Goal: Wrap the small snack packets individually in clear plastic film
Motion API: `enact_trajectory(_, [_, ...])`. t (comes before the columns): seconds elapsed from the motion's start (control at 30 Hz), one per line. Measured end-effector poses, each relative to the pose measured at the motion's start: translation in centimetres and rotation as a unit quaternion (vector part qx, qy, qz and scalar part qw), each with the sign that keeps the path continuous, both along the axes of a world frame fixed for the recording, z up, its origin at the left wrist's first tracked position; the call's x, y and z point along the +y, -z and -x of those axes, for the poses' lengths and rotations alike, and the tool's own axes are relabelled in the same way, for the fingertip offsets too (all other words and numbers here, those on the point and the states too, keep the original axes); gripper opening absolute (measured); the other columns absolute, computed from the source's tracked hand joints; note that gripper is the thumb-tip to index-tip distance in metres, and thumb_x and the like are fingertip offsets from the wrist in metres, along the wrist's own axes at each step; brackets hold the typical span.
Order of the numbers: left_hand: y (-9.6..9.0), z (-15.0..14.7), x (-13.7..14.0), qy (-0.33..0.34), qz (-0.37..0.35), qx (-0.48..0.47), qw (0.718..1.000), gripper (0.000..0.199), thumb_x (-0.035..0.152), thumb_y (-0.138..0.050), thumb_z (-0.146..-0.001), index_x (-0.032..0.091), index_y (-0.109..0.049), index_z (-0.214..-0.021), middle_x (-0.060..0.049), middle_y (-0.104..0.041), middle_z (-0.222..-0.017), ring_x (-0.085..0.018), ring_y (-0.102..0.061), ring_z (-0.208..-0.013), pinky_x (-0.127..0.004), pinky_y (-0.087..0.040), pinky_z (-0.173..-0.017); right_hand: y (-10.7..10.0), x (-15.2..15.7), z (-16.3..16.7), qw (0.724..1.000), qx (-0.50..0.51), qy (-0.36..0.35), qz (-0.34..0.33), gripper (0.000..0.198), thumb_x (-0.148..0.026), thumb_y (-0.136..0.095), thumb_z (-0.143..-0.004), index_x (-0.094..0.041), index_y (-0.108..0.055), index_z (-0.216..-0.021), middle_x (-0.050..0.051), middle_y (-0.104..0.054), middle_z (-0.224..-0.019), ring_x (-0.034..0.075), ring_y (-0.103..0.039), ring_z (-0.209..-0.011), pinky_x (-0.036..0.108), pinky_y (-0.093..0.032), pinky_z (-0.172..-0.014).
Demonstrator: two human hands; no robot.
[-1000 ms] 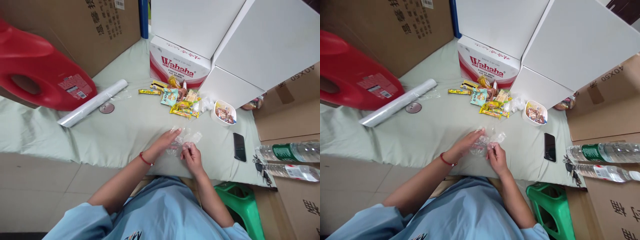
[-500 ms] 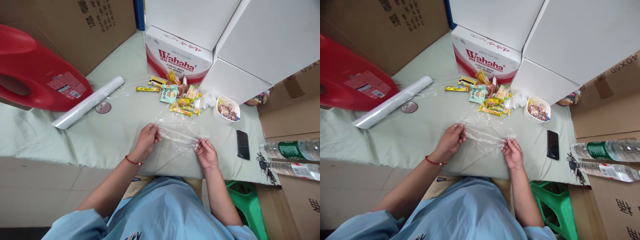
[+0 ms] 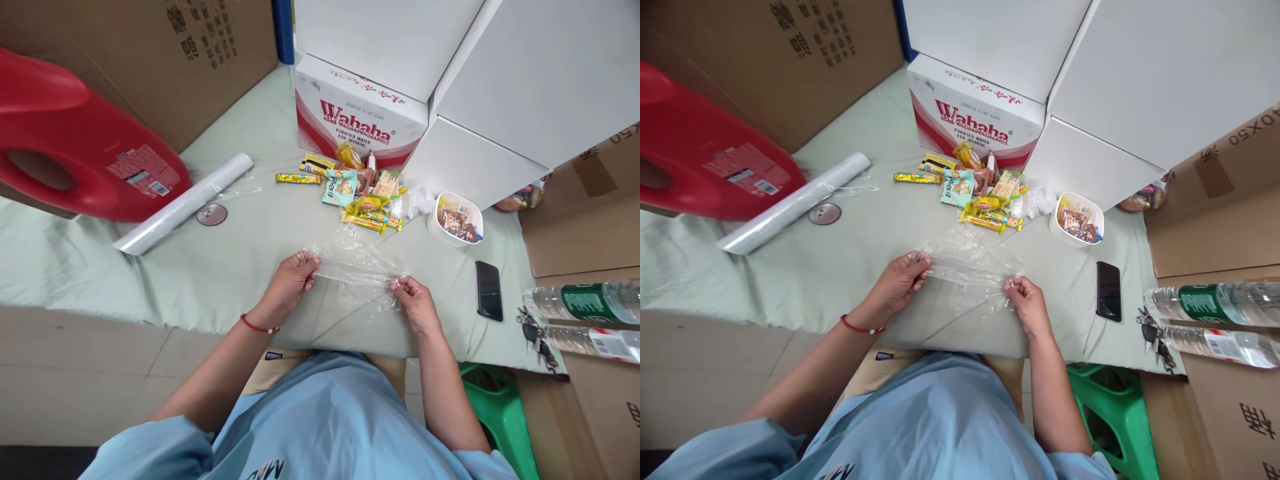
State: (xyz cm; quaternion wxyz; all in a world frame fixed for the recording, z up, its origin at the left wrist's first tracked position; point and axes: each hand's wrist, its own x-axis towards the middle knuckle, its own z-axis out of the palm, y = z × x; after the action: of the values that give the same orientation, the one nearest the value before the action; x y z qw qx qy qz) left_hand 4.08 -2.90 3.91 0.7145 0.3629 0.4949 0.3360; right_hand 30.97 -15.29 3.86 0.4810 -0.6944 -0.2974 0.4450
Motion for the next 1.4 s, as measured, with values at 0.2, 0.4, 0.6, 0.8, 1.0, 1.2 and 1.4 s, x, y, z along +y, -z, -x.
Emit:
enact_trajectory(0.2, [0.2, 0.7, -0.3, 0.042, -0.027, 0.047, 0.998, 0.047, 0.058, -0.085, -0.069, 0.019, -0.061, -0.079, 0.009, -0.044, -0.053, -0.006, -0.035, -0.045, -0.021, -0.022, -0.043, -0.1, -1.4, -2.6, 0.998, -0.054, -0.004, -0.007, 0.049, -0.065, -0.087, -0.07, -0.019, -0.074, -0.081, -0.001, -0.063, -0.068, 0.014, -0.048, -0.064, 0.026, -0.038, -0.061])
enact_trajectory(0.4, [0.5, 1.1, -0.5, -0.004, -0.035, -0.002, 0.999, 0.048, 0.06, -0.085, -0.073, 0.016, -0.073, -0.089, 0.003, -0.058, -0.067, -0.009, -0.048, -0.057, -0.02, -0.036, -0.05, -1.4, -2.4, -3.4, 0.998, 0.043, -0.045, -0.021, 0.047, -0.055, -0.095, -0.067, -0.022, -0.076, -0.095, 0.001, -0.069, -0.085, 0.017, -0.062, -0.08, 0.032, -0.053, -0.077])
enact_trajectory(0.6, [-0.4, 1.1, -1.0, -0.001, -0.013, -0.171, 0.985, 0.054, 0.06, -0.08, -0.081, 0.023, -0.073, -0.12, -0.011, -0.066, -0.142, -0.028, -0.06, -0.133, -0.035, -0.056, -0.1, -1.6, -2.8, -2.3, 0.988, 0.153, -0.012, 0.018, 0.049, -0.048, -0.098, -0.064, -0.022, -0.072, -0.096, -0.006, -0.056, -0.069, 0.011, -0.056, -0.056, 0.021, -0.044, -0.047])
enact_trajectory(0.8, [-1.6, 0.1, -1.1, 0.082, -0.035, -0.209, 0.974, 0.082, 0.029, -0.09, -0.069, 0.039, -0.057, -0.144, -0.006, -0.042, -0.167, -0.025, -0.07, -0.117, -0.034, -0.059, -0.088, -1.8, -2.5, -1.5, 0.985, 0.174, 0.009, 0.012, 0.047, -0.041, -0.099, -0.061, -0.021, -0.072, -0.094, -0.007, -0.053, -0.069, 0.005, -0.044, -0.048, 0.017, -0.03, -0.039])
enact_trajectory(1.0, [-1.4, -0.5, -1.2, 0.102, -0.005, -0.16, 0.982, 0.097, 0.02, -0.09, -0.06, 0.03, -0.053, -0.149, -0.014, -0.058, -0.153, -0.01, -0.065, -0.079, -0.026, -0.053, -0.073, -1.6, -3.7, -1.0, 0.989, 0.14, -0.006, 0.037, 0.047, -0.046, -0.098, -0.062, -0.021, -0.072, -0.093, -0.005, -0.057, -0.071, 0.009, -0.052, -0.054, 0.02, -0.042, -0.043])
enact_trajectory(1.2, [-0.5, -1.0, -1.9, 0.195, -0.001, -0.077, 0.978, 0.06, 0.037, -0.085, -0.069, 0.016, -0.069, -0.123, -0.005, -0.077, -0.083, -0.006, -0.041, -0.051, -0.022, -0.031, -0.051, -3.0, -7.2, -3.0, 0.982, 0.024, -0.158, 0.103, 0.049, -0.054, -0.089, -0.076, -0.024, -0.076, -0.112, 0.004, -0.072, -0.092, 0.02, -0.071, -0.071, 0.034, -0.062, -0.061])
enact_trajectory(1.4, [0.4, -1.9, -2.7, 0.182, -0.021, -0.014, 0.983, 0.025, 0.035, -0.08, -0.062, 0.017, -0.071, -0.078, -0.001, -0.07, -0.068, -0.008, -0.041, -0.048, -0.023, -0.029, -0.049, -8.0, -6.5, -6.7, 0.93, -0.308, -0.194, 0.04, 0.037, -0.049, -0.073, -0.093, -0.03, -0.079, -0.124, 0.012, -0.076, -0.122, 0.027, -0.076, -0.092, 0.041, -0.064, -0.079])
